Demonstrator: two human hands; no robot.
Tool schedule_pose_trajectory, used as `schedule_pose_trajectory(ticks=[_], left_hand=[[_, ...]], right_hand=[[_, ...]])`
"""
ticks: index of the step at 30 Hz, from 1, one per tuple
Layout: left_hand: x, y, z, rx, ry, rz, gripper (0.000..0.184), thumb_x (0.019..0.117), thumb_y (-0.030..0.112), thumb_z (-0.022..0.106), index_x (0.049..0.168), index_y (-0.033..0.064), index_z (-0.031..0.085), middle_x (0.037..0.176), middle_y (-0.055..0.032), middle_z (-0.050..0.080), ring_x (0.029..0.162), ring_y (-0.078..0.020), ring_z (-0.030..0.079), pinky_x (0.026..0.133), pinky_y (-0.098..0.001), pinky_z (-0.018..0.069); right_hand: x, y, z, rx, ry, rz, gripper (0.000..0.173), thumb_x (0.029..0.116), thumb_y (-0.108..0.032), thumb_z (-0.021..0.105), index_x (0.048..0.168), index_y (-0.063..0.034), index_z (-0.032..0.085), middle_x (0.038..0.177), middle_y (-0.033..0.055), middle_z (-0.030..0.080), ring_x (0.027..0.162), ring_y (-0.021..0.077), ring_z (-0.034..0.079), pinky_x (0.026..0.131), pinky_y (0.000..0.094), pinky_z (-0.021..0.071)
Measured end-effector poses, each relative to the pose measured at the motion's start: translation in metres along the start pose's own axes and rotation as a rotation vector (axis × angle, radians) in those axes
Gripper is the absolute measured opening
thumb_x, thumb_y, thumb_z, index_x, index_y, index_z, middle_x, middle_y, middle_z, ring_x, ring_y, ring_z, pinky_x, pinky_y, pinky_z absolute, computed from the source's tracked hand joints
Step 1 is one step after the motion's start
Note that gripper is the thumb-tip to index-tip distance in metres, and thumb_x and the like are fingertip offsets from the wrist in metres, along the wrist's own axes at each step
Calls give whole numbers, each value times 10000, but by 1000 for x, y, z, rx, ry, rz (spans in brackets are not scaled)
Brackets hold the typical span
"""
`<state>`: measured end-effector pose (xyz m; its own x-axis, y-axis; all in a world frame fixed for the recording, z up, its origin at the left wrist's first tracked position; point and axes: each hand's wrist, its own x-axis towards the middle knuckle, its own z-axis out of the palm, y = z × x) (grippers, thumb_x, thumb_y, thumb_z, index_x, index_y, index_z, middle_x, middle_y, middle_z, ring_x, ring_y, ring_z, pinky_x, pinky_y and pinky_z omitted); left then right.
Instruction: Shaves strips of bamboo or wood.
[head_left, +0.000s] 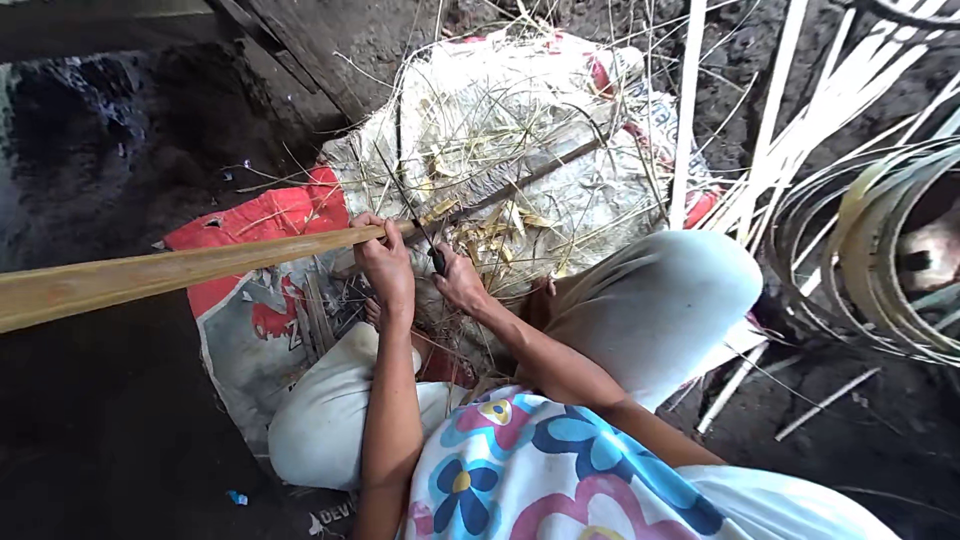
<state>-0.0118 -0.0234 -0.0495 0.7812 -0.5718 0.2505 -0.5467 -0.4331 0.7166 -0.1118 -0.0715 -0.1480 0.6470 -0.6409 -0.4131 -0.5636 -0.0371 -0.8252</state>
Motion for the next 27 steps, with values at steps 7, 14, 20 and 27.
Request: schedule_pose_trajectory(ticks=[7,14,20,27], left_hand=[[3,1,2,-11,14,9,177,1044,133,588,1150,19,505,986,-168,607,828,-228,638,716,-343,558],[0,13,6,40,-10,46,154,1041,103,575,1131,-3,507,1024,-186,589,862,-230,613,754,-331,529],[7,16,8,37,-17,33,165,1047,112,572,1148,-5,514,1027,-193,603,867,-244,631,753,-347,545],[5,11,2,17,-20,12,197,1051,127,573,1183,-3,507,1030,-194,616,873,-246,652,747,-350,560]], right_hand=[[6,16,6,-27,-7,27,557,913,-77,678,1427,-172,487,890,240,684,723,442,679,592,633,543],[4,-1,-3,-57,3,-54,536,905,-25,669,1420,-89,537,956,252,705,814,450,700,670,643,555],[0,2,1,87,11,-21,537,904,-38,679,1407,-140,521,908,221,683,710,387,673,600,579,552],[12,3,-1,90,-41,109,416,922,-61,670,1329,-73,584,928,242,679,767,405,677,641,596,549]])
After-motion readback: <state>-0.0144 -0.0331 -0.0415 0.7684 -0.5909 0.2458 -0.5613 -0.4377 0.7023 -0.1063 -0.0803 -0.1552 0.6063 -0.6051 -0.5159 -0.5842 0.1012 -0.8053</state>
